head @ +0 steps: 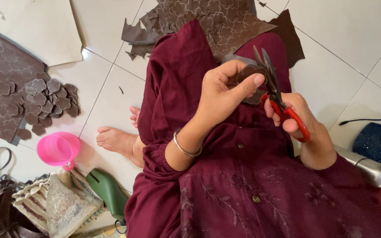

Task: The person sits on the floor and cuts flower-shaped pieces from brown patterned leather scraps using red-handled scissors, trimming around pre-drawn outlines. Cut flower shapes accumulate in a pile beside them as they work through the scrap pieces one at a time.

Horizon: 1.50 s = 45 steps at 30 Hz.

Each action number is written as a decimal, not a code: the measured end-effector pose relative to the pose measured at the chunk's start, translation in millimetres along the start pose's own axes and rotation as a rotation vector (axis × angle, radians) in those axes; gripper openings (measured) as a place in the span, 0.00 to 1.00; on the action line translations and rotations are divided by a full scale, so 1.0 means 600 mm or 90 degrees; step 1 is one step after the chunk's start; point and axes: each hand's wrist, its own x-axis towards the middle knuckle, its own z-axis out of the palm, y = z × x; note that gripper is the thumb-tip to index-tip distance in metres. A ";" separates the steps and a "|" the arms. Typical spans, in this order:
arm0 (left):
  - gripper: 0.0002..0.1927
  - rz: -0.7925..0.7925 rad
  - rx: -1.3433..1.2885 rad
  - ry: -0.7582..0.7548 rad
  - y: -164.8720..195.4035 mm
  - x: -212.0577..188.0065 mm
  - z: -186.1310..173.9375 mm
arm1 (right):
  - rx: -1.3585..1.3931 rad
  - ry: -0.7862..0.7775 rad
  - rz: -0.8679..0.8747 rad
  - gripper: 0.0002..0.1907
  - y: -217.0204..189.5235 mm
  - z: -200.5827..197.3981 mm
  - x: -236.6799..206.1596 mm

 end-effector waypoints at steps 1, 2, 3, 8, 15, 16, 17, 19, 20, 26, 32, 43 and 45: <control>0.08 0.004 0.004 -0.002 0.000 0.000 -0.001 | -0.004 -0.001 0.003 0.52 0.000 -0.002 0.000; 0.07 0.005 0.009 -0.001 0.000 0.000 -0.002 | -0.009 0.000 0.006 0.52 0.002 -0.004 0.000; 0.07 0.005 0.014 -0.001 0.000 0.000 -0.003 | -0.017 0.000 0.004 0.52 0.003 -0.005 -0.001; 0.07 0.009 0.043 0.001 0.003 -0.001 -0.005 | -0.061 0.009 0.007 0.51 0.009 -0.008 -0.005; 0.06 0.004 0.001 -0.007 0.007 0.004 -0.012 | -0.021 -0.028 -0.009 0.56 -0.019 -0.016 0.007; 0.06 0.006 -0.002 -0.015 0.007 0.004 -0.013 | -0.021 -0.040 -0.031 0.57 -0.025 -0.016 0.009; 0.06 -0.001 -0.006 -0.018 0.007 0.005 -0.013 | -0.022 -0.049 -0.053 0.58 -0.032 -0.017 0.011; 0.06 -0.009 -0.010 -0.020 0.007 0.006 -0.013 | -0.043 -0.067 -0.048 0.58 -0.043 -0.017 0.013; 0.06 -0.009 0.001 -0.021 0.008 0.006 -0.013 | -0.054 -0.077 -0.047 0.58 -0.046 -0.016 0.014; 0.05 -0.019 0.068 -0.029 0.012 0.005 -0.014 | -0.076 -0.057 -0.022 0.59 -0.052 -0.015 0.015; 0.05 -0.015 0.056 -0.034 0.013 0.006 -0.015 | -0.056 -0.053 0.019 0.59 -0.043 -0.017 0.012; 0.05 -0.024 0.016 -0.049 0.007 0.009 -0.020 | -0.046 -0.035 0.060 0.59 -0.029 -0.012 0.009; 0.05 -0.035 -0.012 -0.058 0.006 0.010 -0.023 | -0.036 -0.033 0.064 0.58 -0.022 -0.012 0.006</control>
